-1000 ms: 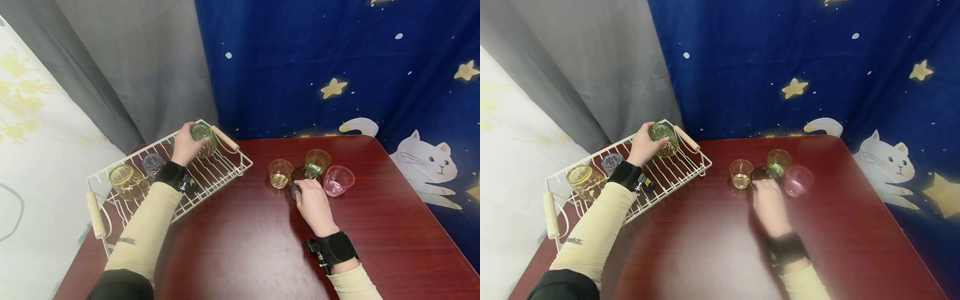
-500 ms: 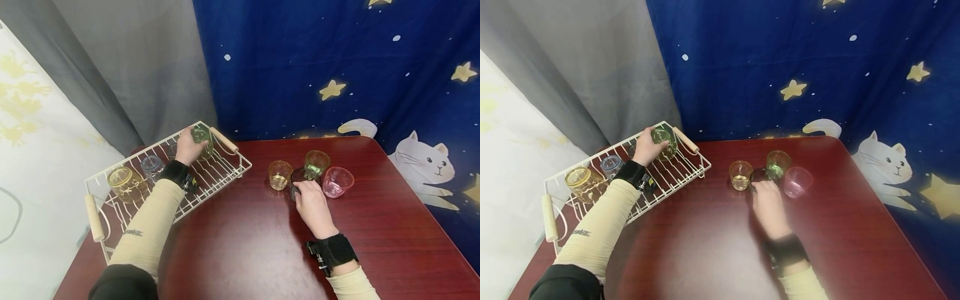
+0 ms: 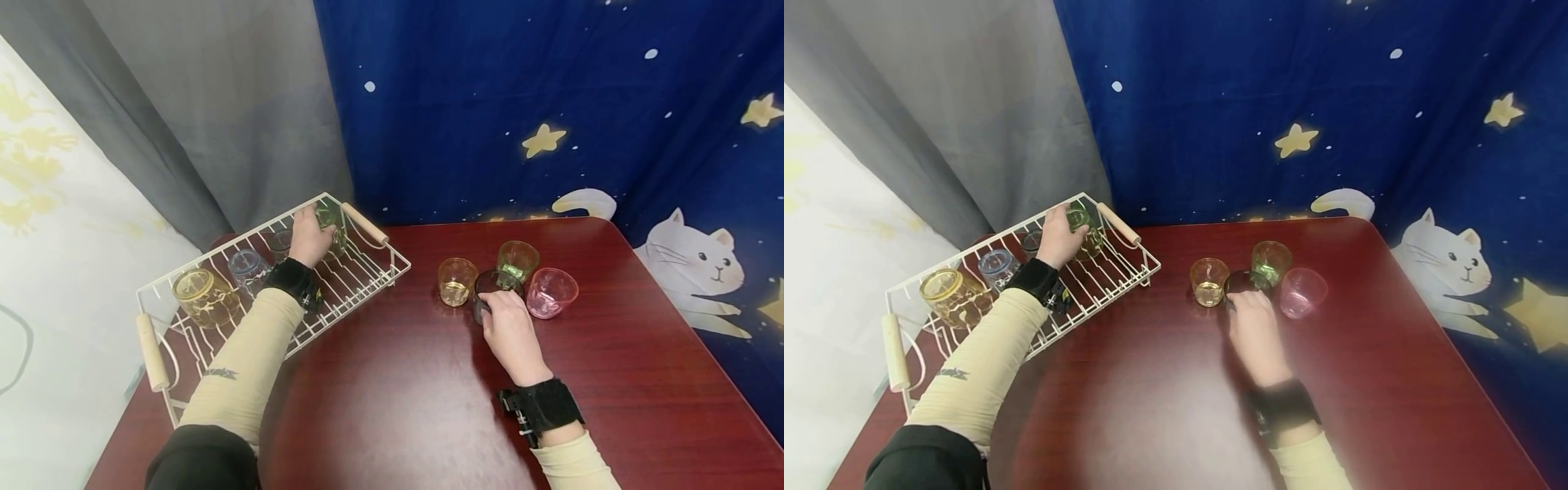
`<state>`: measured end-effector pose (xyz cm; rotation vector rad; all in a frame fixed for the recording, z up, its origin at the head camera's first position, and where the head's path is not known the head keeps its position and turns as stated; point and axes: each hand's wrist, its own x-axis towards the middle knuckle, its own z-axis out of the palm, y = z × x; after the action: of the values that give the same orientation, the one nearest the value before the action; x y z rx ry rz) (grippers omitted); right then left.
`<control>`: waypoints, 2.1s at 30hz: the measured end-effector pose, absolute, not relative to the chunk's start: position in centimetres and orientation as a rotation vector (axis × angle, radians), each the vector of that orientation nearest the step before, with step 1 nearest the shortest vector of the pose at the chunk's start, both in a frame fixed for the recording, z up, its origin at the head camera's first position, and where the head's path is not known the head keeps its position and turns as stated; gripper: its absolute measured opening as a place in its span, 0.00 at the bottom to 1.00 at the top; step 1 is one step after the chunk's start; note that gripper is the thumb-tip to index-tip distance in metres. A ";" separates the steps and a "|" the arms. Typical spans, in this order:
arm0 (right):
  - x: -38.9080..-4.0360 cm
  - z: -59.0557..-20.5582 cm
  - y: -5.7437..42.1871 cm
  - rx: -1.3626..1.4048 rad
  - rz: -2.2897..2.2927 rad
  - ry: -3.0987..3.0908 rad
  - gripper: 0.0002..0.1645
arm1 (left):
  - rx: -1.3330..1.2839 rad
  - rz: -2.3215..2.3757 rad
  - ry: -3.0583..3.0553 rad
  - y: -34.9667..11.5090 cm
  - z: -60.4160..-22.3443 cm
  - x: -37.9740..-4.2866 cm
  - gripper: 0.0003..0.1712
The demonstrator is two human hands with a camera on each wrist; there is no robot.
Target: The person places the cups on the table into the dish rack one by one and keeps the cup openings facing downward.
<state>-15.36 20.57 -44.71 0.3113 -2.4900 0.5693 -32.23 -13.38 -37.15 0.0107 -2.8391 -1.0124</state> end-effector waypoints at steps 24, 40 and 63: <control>-14.5 -44.5 20.8 0.207 0.434 -2.516 0.15 | -0.135 -0.870 -2.767 -12.3 -36.9 -31.7 0.40; -13.8 -42.5 19.9 0.168 0.484 -2.442 0.16 | -0.488 -0.778 -2.726 -7.6 -31.4 -25.8 0.35; -11.1 -38.4 18.0 0.132 0.909 -2.199 0.15 | -0.627 -1.119 -2.711 -6.9 -36.1 -14.9 0.24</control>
<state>-11.05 18.01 -38.42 0.1315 -2.1994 0.9086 -14.94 -6.87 -36.10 -0.6273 -2.7112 -1.1191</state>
